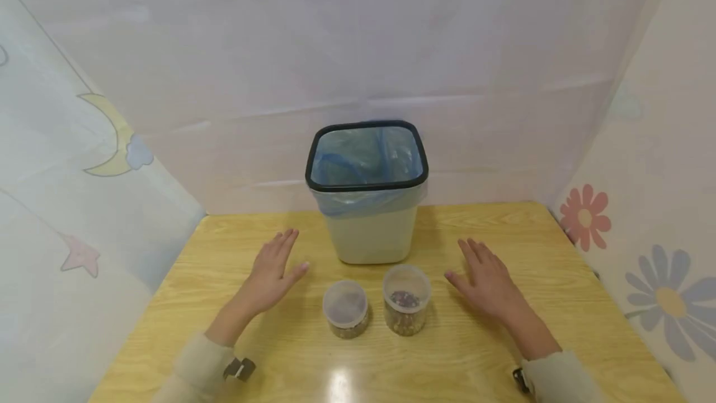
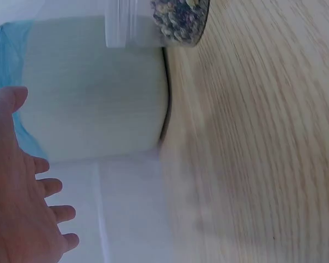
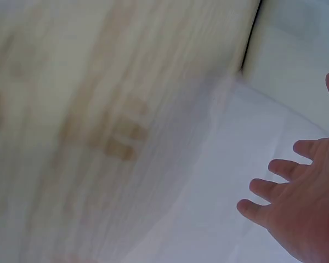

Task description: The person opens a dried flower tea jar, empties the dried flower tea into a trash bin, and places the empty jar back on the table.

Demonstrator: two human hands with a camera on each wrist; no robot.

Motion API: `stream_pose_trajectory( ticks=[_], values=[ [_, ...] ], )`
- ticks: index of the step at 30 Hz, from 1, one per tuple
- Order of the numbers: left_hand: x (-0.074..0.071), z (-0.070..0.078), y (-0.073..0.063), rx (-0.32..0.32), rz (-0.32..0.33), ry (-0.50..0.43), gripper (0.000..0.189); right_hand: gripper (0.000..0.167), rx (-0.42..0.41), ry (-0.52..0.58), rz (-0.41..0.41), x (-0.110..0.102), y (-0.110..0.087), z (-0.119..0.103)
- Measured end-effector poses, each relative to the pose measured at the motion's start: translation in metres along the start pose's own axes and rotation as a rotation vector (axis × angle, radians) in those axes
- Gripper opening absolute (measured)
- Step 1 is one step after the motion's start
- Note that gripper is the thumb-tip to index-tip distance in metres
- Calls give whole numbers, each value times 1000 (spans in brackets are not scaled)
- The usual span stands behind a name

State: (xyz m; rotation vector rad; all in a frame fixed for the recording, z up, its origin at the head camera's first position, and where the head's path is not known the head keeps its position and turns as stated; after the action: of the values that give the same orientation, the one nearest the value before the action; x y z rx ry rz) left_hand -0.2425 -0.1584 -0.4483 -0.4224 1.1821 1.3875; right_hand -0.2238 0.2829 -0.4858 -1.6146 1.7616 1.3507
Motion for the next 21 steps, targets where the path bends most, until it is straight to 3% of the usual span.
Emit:
stream_pose_trajectory(
  ticks=[21],
  values=[
    [0,54,-8,159,-22,-31,81,92,-22,85,-123,5,-16,-29]
  ],
)
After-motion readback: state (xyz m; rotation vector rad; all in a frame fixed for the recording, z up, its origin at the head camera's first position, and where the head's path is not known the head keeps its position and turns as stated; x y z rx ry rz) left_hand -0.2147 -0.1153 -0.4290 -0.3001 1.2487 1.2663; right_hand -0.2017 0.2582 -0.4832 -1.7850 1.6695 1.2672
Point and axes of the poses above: each hand's wrist, its own y-axis towards the middle knuckle, its own x-axis out of the palm, z = x × y, the point moved 4 cm from there along y, towards the middle knuckle, and after that the axes turned 14 degrees about z, right-handed, at the moved point
